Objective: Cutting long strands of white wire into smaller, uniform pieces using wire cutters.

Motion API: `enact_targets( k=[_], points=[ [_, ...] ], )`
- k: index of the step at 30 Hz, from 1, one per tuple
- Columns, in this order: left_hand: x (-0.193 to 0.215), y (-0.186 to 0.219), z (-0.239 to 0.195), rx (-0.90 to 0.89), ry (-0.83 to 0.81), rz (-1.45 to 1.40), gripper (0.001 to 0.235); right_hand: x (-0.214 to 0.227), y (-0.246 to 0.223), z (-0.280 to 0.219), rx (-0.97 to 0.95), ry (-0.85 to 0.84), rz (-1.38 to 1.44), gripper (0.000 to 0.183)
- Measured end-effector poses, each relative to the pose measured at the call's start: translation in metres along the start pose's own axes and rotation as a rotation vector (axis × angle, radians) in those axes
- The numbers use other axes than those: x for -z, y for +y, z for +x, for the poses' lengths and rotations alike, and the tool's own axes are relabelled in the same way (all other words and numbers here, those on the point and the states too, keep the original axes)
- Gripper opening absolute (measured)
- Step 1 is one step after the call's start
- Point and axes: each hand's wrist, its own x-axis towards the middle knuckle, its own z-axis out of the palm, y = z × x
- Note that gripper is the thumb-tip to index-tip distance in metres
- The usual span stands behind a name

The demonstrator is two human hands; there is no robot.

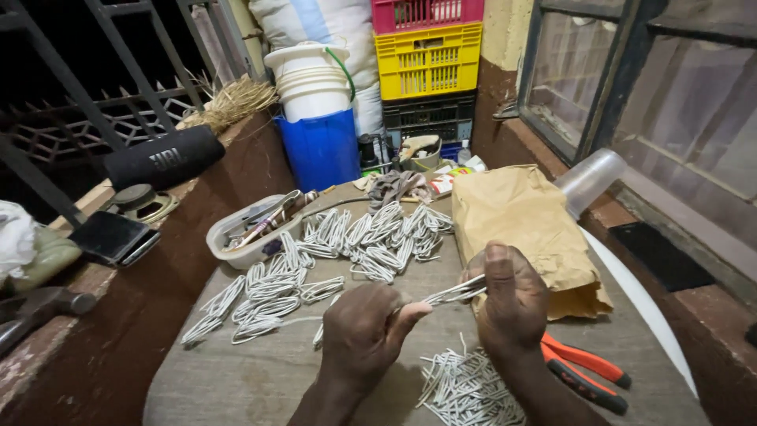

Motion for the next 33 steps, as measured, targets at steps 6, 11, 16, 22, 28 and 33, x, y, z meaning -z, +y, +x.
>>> enact_targets(
  k=[6, 11, 16, 22, 28, 33],
  points=[
    [0.007, -0.020, 0.001, -0.136, -0.176, 0.054, 0.023, 0.011, -0.018, 0.028, -0.412, -0.454, -0.270, 0.042],
    [0.005, -0.021, -0.002, -0.132, -0.205, 0.206, 0.025, 0.021, -0.026, 0.034, -0.597, -0.610, -0.335, 0.053],
    [0.000, -0.028, -0.010, -0.024, -0.191, 0.150, 0.025, 0.027, -0.015, 0.034, -0.542, -0.736, -0.279, 0.054],
    [0.003, -0.015, -0.002, 0.061, -0.130, 0.104, 0.028, 0.027, -0.018, 0.032, -0.421, -0.736, -0.285, 0.029],
    [0.010, -0.011, 0.004, 0.256, -0.113, 0.033, 0.019, 0.030, 0.002, 0.034, -0.241, -0.854, -0.136, 0.034],
    [0.009, -0.028, -0.005, 0.022, -0.181, 0.164, 0.029, 0.028, -0.017, 0.033, -0.414, -0.837, -0.392, 0.043]
  ],
)
